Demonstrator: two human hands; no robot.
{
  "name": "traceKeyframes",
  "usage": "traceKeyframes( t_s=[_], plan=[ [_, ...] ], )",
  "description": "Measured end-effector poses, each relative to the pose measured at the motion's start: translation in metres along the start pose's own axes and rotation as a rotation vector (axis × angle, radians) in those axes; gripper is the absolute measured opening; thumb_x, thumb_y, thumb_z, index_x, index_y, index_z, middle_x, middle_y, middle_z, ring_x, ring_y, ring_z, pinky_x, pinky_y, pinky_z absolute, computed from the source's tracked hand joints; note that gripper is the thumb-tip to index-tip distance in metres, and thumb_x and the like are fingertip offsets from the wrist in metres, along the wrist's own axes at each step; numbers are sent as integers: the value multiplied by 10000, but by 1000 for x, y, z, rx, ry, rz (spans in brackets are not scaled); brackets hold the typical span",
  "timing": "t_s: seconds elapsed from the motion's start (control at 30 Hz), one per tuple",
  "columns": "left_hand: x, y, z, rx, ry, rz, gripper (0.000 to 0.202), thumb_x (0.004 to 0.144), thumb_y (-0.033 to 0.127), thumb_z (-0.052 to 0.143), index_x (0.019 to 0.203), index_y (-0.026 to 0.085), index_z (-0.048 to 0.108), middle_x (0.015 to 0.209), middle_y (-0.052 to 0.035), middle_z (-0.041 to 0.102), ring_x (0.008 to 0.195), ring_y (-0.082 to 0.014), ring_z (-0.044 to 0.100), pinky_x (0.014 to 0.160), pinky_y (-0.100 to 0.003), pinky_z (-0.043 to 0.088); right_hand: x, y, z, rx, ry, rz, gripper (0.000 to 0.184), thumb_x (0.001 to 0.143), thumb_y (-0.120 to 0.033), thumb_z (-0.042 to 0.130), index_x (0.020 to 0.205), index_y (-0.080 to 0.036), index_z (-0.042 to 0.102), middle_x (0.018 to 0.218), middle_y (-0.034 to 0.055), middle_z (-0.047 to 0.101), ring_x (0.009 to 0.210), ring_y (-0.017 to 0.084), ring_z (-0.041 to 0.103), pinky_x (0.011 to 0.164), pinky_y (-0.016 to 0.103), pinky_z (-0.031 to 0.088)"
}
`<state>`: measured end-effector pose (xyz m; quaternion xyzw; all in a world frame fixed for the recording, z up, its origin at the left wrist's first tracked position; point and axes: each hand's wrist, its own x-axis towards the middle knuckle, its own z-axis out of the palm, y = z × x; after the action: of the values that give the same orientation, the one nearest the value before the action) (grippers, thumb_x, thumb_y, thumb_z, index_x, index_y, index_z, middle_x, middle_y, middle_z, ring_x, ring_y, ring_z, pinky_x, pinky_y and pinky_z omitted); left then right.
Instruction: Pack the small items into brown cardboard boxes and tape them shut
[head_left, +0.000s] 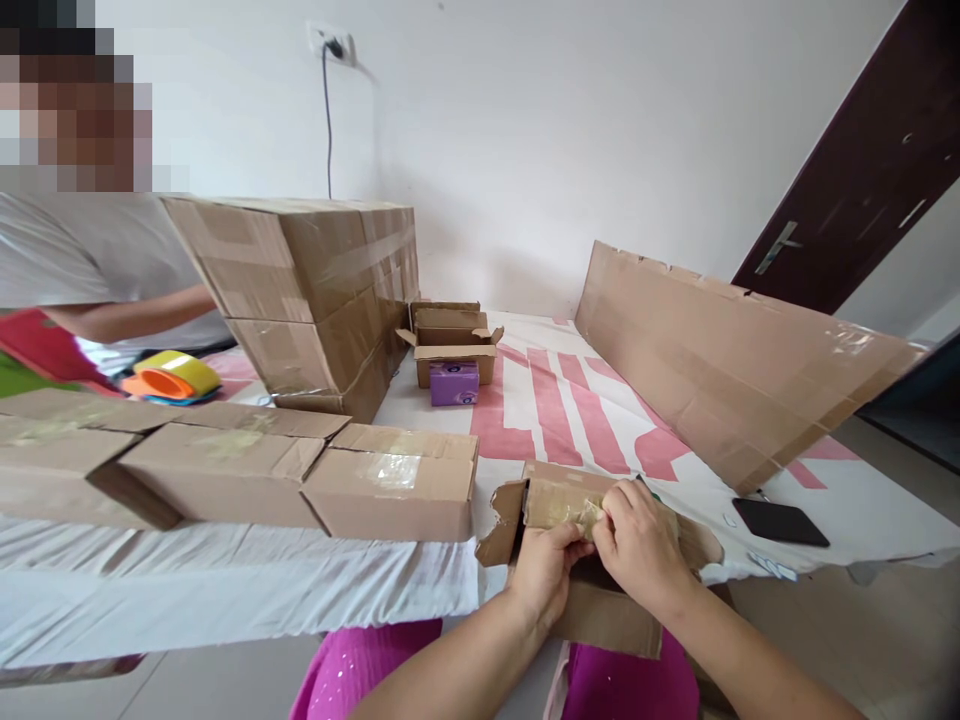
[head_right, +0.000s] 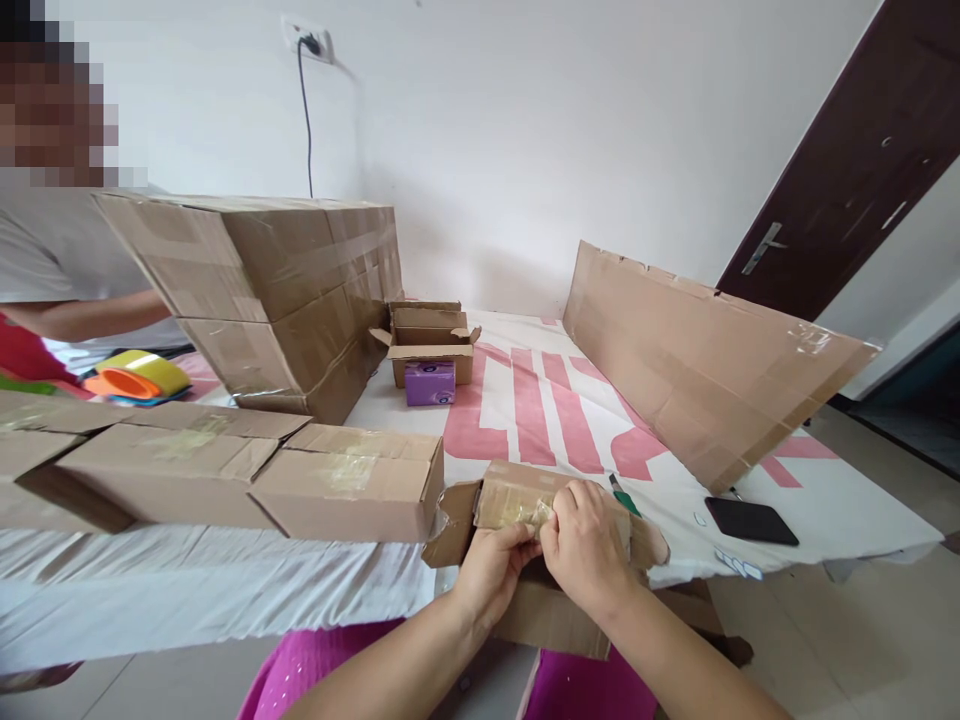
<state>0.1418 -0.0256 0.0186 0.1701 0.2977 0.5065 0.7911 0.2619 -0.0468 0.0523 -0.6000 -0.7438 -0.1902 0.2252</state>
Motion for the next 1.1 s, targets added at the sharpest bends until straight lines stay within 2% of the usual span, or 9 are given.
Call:
traceKeyframes(
  t_s=[0.17, 0.37, 0.73, 0.87, 0.93, 1.0, 1.1],
  plan=[
    [2, -3, -2, -26, -14, 2, 280, 471, 89, 688, 751, 104, 683, 704, -38, 686, 608, -136, 602, 543, -239, 511, -1, -1, 1, -30, 41, -17, 177, 735, -80, 460, 684, -236, 392, 741, 40, 491, 752, 212, 455, 689, 330, 364],
    [4, -4, -3, -27, 4, -11, 201, 463, 96, 698, 662, 93, 671, 616, -22, 651, 545, -108, 561, 531, -234, 507, -1, 1, 2, -43, 50, -15, 179, 733, -83, 460, 682, -238, 388, 736, 39, 495, 748, 209, 466, 687, 323, 374],
    [1, -3, -1, -23, 12, -19, 220, 452, 88, 675, 672, 98, 667, 601, -17, 644, 523, -106, 554, 513, -229, 503, 1, -1, 2, -70, 92, -15, 167, 687, -66, 442, 690, -232, 425, 718, 49, 534, 726, 211, 507, 667, 311, 396],
    [1, -1, -4, -12, -5, -26, 232, 469, 100, 683, 700, 93, 663, 608, -21, 639, 519, -104, 551, 504, -226, 492, 4, 9, -4, 147, -14, 86, 127, 758, -123, 448, 684, -226, 450, 721, 37, 570, 712, 195, 543, 667, 303, 413],
    [1, 0, -5, 4, -12, -23, 286, 475, 103, 689, 760, 95, 670, 640, -24, 649, 540, -112, 562, 499, -224, 487, 6, 18, -11, 350, -109, 188, 128, 855, -229, 433, 746, -224, 499, 735, 22, 606, 688, 178, 568, 644, 288, 428],
    [1, 1, -5, 12, -7, -11, 347, 478, 97, 689, 824, 107, 670, 675, -21, 659, 562, -120, 573, 499, -225, 487, 9, 24, -18, 496, -191, 276, 206, 922, -336, 382, 840, -230, 538, 764, 12, 635, 683, 167, 592, 626, 276, 441],
    [-1, 0, -6, 14, -34, 9, 366, 500, 102, 694, 865, 116, 669, 715, -23, 671, 578, -118, 577, 516, -225, 494, 14, 20, -25, 457, -273, 270, 205, 900, -412, 461, 835, -239, 551, 807, 8, 638, 738, 175, 599, 651, 280, 445]
  ],
)
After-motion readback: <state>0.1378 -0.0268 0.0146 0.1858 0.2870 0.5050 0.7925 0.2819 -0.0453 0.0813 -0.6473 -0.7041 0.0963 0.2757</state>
